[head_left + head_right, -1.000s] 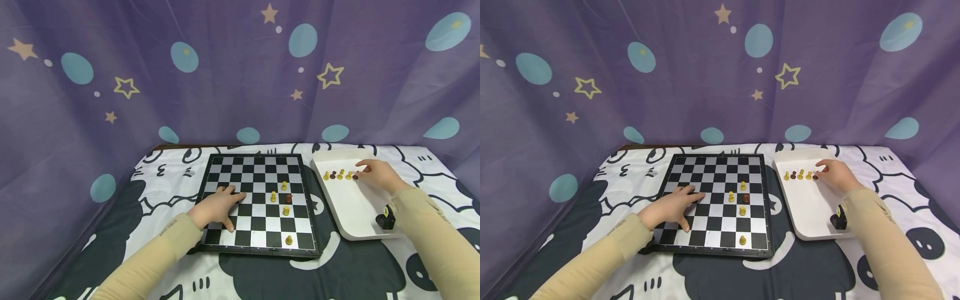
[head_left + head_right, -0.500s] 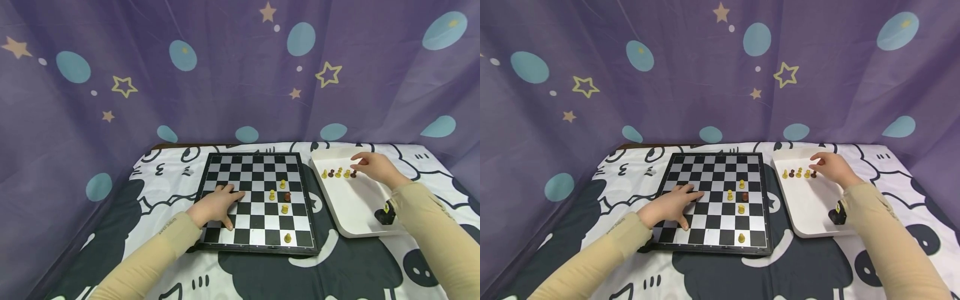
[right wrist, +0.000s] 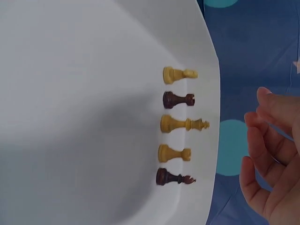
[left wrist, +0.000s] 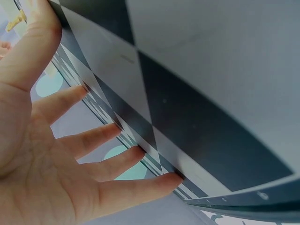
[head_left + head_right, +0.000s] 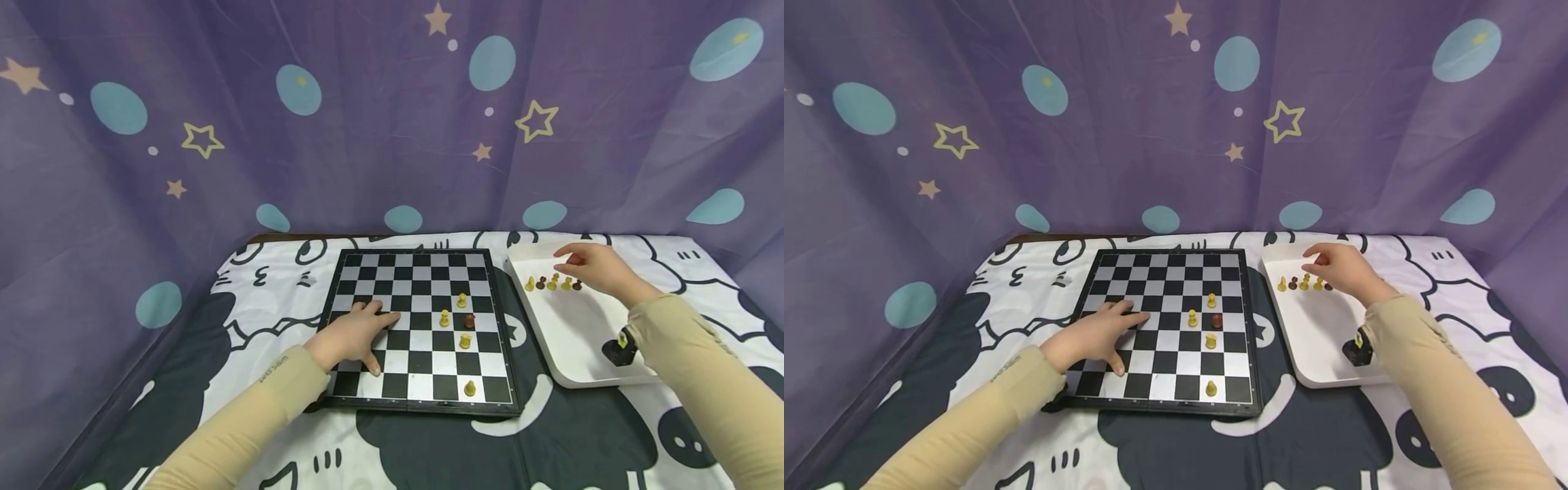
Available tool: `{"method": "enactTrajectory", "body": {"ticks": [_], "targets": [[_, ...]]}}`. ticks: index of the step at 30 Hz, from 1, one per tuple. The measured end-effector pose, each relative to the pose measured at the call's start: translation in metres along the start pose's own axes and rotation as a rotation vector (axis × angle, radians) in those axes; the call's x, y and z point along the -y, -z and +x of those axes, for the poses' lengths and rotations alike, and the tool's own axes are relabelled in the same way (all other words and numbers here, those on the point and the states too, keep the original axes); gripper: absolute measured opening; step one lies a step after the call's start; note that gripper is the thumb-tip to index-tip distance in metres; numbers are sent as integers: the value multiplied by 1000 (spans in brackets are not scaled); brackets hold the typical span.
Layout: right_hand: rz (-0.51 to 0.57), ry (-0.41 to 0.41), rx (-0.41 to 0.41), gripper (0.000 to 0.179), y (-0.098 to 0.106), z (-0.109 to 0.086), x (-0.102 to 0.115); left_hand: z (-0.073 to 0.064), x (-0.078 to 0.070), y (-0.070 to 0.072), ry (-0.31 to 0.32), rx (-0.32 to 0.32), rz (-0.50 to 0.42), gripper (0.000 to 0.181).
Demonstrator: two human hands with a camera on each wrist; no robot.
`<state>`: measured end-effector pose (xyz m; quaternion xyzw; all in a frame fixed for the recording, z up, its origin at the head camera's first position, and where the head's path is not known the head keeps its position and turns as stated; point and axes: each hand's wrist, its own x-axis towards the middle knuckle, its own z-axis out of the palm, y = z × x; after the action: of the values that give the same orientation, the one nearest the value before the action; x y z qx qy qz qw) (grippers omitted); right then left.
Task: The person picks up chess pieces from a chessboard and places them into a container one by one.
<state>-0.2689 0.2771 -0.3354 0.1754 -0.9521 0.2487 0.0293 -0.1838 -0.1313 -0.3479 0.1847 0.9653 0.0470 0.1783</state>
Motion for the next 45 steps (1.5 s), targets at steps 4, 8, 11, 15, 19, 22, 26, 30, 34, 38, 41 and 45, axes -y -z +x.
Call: {"method": "enactTrajectory", "body": {"ticks": [4, 8, 11, 15, 19, 22, 26, 30, 34, 38, 41, 45], "targets": [[23, 14, 3, 27, -2, 1, 10, 0, 0, 0, 3, 4, 1, 101], [51, 29, 9, 27, -7, 3, 19, -1, -1, 1, 9, 9, -6, 100], [70, 27, 27, 28, -11, 5, 24, -1, -1, 1, 6, 8, -6, 100], [93, 25, 46, 28, -15, 7, 30, 0, -1, 1, -4, 5, 2, 100], [132, 44, 55, 29, -20, 10, 36, 0, -1, 0, -4, 3, 2, 100], [164, 53, 67, 29, -25, 12, 40, 0, 0, 0, -3, 2, 2, 100], [158, 60, 79, 28, -32, 17, 47, 0, 0, 0, -5, 1, 3, 100], [129, 68, 89, 27, -41, 20, 55, 0, 1, 0, -11, -1, 1, 100], [115, 92, 105, 28, -48, 23, 64, 0, 1, 0, -11, -1, -2, 101], [112, 115, 127, 29, -53, 26, 73, 1, 0, 0, -4, 3, -2, 100], [119, 119, 148, 30, -57, 27, 78, 1, 0, 0, -1, 4, -2, 100], [142, 126, 187, 30, -63, 27, 84, 1, 0, 0, -1, 3, -5, 101]]}}
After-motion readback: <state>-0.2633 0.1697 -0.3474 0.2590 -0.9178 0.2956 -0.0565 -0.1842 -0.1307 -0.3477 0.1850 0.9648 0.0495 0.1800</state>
